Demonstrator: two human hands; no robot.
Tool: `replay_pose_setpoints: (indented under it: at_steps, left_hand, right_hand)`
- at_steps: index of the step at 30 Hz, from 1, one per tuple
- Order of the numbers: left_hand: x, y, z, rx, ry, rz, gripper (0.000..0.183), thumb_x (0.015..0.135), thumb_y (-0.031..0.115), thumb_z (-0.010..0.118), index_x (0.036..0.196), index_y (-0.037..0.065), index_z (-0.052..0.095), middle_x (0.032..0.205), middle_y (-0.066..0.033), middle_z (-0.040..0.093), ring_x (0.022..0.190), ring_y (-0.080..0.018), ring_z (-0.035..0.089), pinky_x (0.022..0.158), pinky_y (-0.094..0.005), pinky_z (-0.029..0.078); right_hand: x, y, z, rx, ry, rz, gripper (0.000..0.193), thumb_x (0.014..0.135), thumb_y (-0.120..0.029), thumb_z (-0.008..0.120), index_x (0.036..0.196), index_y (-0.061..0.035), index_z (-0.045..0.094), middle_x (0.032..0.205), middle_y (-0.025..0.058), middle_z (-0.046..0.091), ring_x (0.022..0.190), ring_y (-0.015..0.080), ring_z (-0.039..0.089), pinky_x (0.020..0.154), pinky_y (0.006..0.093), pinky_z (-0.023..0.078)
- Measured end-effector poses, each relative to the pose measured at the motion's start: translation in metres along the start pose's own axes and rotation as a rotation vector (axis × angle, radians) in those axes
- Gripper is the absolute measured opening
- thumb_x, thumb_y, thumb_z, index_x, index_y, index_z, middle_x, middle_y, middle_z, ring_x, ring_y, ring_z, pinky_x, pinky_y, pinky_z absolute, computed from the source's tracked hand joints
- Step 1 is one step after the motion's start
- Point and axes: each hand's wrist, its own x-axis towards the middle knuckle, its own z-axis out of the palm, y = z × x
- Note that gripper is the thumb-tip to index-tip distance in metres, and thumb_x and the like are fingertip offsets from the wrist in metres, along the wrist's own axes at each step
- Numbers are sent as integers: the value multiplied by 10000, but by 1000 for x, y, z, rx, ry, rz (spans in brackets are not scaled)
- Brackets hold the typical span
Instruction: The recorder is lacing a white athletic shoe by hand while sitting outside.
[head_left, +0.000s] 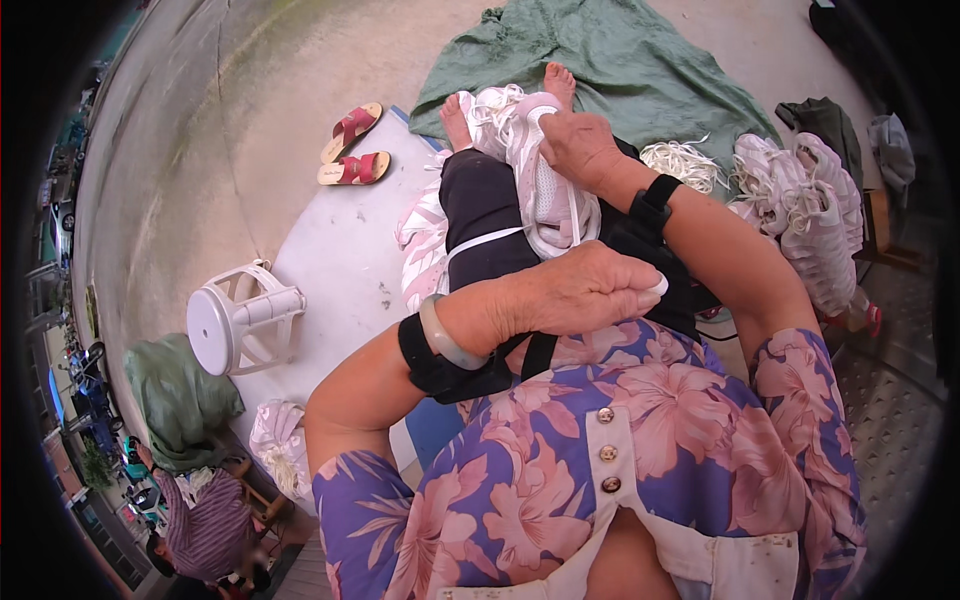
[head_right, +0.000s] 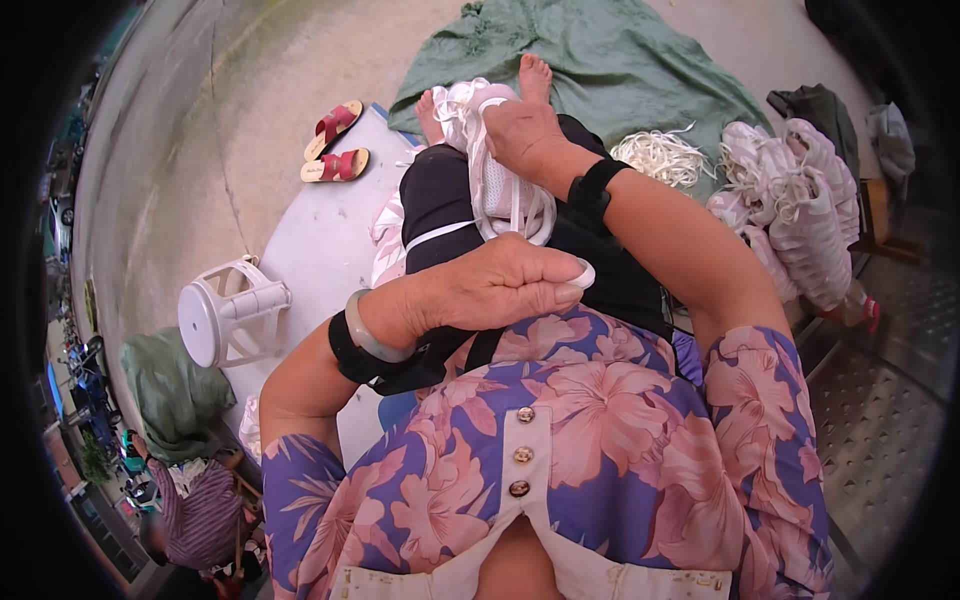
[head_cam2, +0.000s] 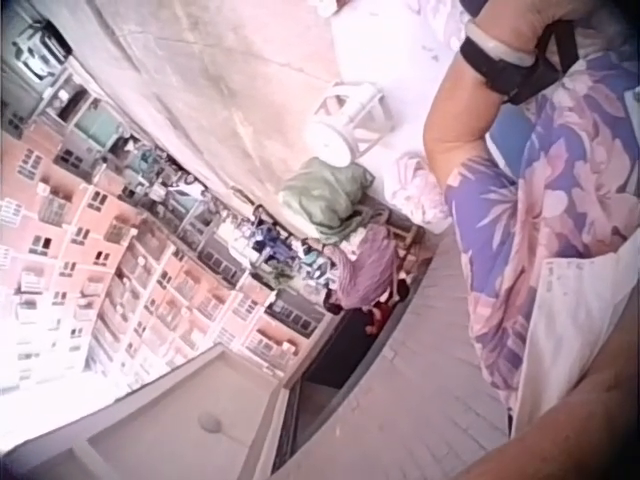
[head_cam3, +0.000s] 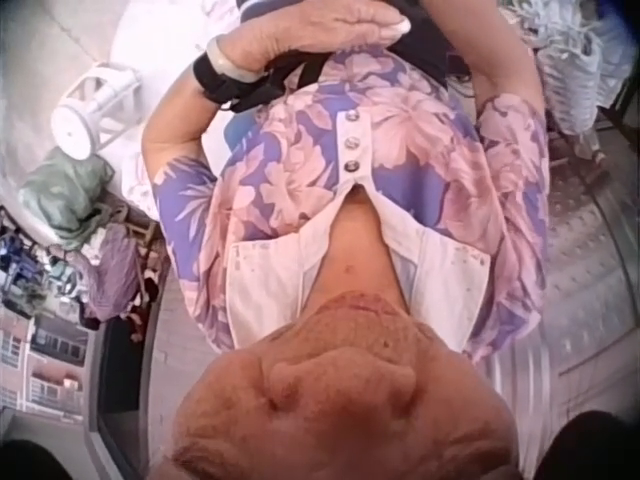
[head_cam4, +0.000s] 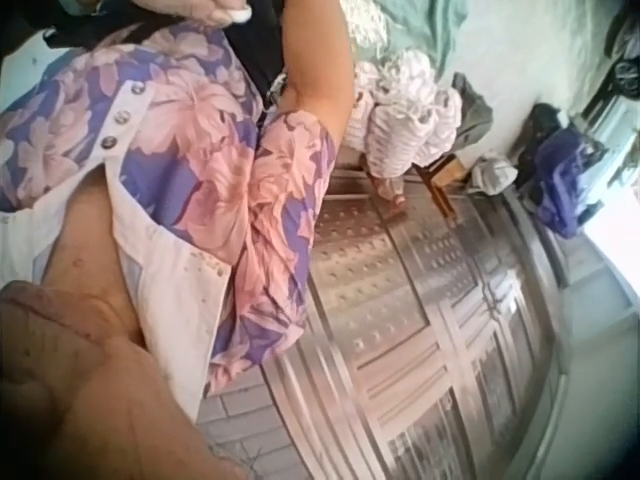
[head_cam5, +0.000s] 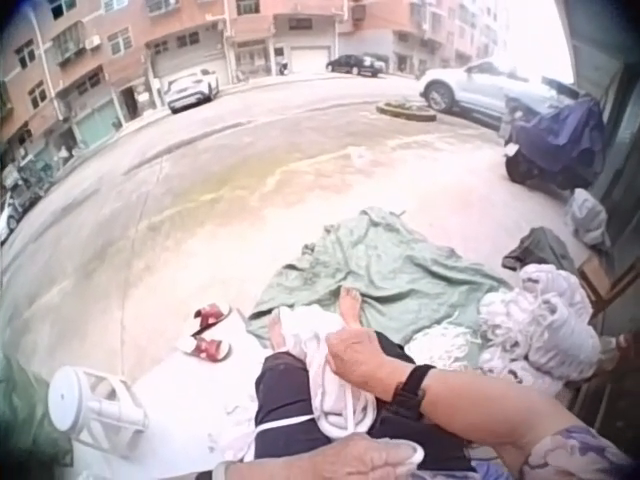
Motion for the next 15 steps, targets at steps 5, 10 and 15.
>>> replay_pose_setpoints:
  at_steps: [5,10,15]
  left_hand:
    - [-4,7,-5,-85,3,-66,280,944,238,433,776,15,452,641,-14,388,601,-98,376,552,-256,350]
    - [-1,7,-1,-21,49,33,276,943,225,429,763,17,444,645,-10,388,598,-96,372,546,-249,340]
    - [-1,12,-2,32,59,51,269,938,211,430,753,15,432,640,-28,382,577,-114,373,533,-258,339]
  right_hand:
    - [-7,5,9,141,15,242,123,750,-170,519,773,-52,549,710,164,589,689,328,589,613,422,459]
    - [5,-4,-8,-113,-151,-194,78,748,-124,533,783,-69,576,735,130,584,690,303,598,582,403,468]
    - [20,-9,-13,-383,-339,-478,105,754,-97,520,828,-54,581,781,116,585,702,293,606,583,389,475]
